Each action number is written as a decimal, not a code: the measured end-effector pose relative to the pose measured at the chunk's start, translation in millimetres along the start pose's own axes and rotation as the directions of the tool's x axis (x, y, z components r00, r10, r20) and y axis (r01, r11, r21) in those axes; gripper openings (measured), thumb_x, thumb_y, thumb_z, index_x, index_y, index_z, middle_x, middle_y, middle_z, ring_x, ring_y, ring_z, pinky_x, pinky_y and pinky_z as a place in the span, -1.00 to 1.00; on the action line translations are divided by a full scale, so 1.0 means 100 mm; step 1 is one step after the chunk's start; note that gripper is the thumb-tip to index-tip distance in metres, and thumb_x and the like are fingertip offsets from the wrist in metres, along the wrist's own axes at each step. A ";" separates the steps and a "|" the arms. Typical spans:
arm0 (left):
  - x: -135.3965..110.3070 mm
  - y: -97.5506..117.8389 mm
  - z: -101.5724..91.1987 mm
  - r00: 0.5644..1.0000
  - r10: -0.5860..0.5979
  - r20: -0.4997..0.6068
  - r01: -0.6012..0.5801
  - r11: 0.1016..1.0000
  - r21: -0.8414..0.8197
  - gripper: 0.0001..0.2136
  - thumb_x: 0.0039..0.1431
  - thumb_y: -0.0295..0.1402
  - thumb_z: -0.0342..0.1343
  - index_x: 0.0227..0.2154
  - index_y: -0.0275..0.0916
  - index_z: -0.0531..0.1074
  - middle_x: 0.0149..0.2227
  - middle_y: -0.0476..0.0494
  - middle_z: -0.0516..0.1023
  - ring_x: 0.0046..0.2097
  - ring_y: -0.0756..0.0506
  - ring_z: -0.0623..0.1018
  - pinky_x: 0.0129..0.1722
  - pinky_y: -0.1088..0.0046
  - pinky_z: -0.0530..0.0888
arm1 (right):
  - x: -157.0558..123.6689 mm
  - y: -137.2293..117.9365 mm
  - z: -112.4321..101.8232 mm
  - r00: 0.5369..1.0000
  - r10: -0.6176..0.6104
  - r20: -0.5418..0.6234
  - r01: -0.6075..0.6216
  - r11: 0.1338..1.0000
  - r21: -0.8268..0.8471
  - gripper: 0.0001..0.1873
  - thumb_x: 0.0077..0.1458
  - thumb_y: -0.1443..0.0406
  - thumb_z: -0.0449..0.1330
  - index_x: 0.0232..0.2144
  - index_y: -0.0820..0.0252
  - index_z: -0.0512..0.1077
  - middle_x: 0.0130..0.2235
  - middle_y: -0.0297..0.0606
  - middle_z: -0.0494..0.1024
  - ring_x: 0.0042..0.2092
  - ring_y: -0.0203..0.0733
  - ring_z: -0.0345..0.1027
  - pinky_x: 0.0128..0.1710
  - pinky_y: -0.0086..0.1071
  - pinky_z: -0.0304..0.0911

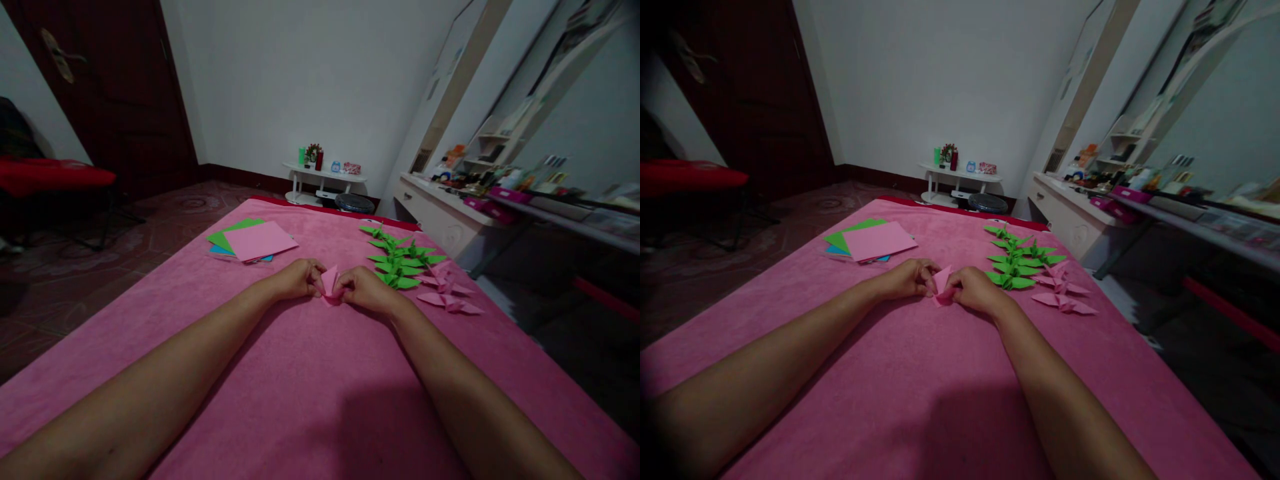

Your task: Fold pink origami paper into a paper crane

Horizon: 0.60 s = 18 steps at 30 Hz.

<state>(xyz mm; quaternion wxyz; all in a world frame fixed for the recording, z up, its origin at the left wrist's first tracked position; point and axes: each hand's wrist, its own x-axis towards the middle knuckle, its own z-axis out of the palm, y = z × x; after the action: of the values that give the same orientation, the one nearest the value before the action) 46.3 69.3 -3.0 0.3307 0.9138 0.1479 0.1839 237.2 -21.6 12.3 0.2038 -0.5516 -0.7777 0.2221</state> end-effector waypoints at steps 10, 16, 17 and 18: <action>-0.01 0.18 -0.06 0.997 -0.046 0.066 0.030 0.974 0.224 -0.81 -0.10 -0.56 0.12 -0.45 -0.22 0.59 -0.18 -0.08 0.50 -0.27 -0.01 0.47 -0.27 0.58 0.35 | 0.00 -0.04 0.01 0.999 -0.023 0.031 0.025 0.998 -0.055 -0.69 -0.18 0.56 0.10 -0.45 0.26 0.59 -0.41 -0.23 0.58 -0.39 -0.29 0.37 -0.36 -0.49 0.18; -0.03 0.17 -0.10 0.992 -0.038 0.118 0.010 0.972 0.236 -0.85 -0.08 -0.46 0.16 -0.41 -0.19 0.59 -0.07 -0.08 0.47 -0.21 -0.03 0.47 -0.22 0.56 0.34 | -0.02 -0.03 -0.02 0.996 -0.030 0.084 0.028 0.999 0.024 -0.76 -0.18 0.51 0.14 -0.45 0.28 0.57 -0.42 -0.26 0.55 -0.42 -0.32 0.33 -0.40 -0.50 0.15; -0.02 0.16 -0.10 0.993 -0.041 0.112 0.017 0.979 0.205 -0.87 -0.06 -0.42 0.16 -0.42 -0.21 0.59 -0.07 -0.10 0.46 -0.20 -0.04 0.47 -0.20 0.55 0.34 | -0.01 -0.02 -0.02 0.996 -0.022 0.087 0.018 0.998 0.055 -0.78 -0.18 0.50 0.14 -0.47 0.29 0.56 -0.46 -0.28 0.53 -0.44 -0.33 0.30 -0.43 -0.50 0.13; -0.01 0.13 -0.09 0.994 -0.047 0.098 0.030 0.985 0.168 -0.88 -0.04 -0.38 0.16 -0.44 -0.23 0.59 -0.07 -0.12 0.46 -0.19 -0.04 0.47 -0.18 0.54 0.34 | -0.01 -0.01 -0.03 0.997 -0.010 0.080 0.002 0.996 0.089 -0.81 -0.17 0.48 0.13 -0.49 0.30 0.55 -0.50 -0.32 0.50 -0.47 -0.35 0.27 -0.46 -0.51 0.10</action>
<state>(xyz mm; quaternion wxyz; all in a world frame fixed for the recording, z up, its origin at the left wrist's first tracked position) 42.9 64.2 12.2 0.2639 0.9433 0.1632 0.1178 238.3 -22.7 15.5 0.1971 -0.5303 -0.7764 0.2777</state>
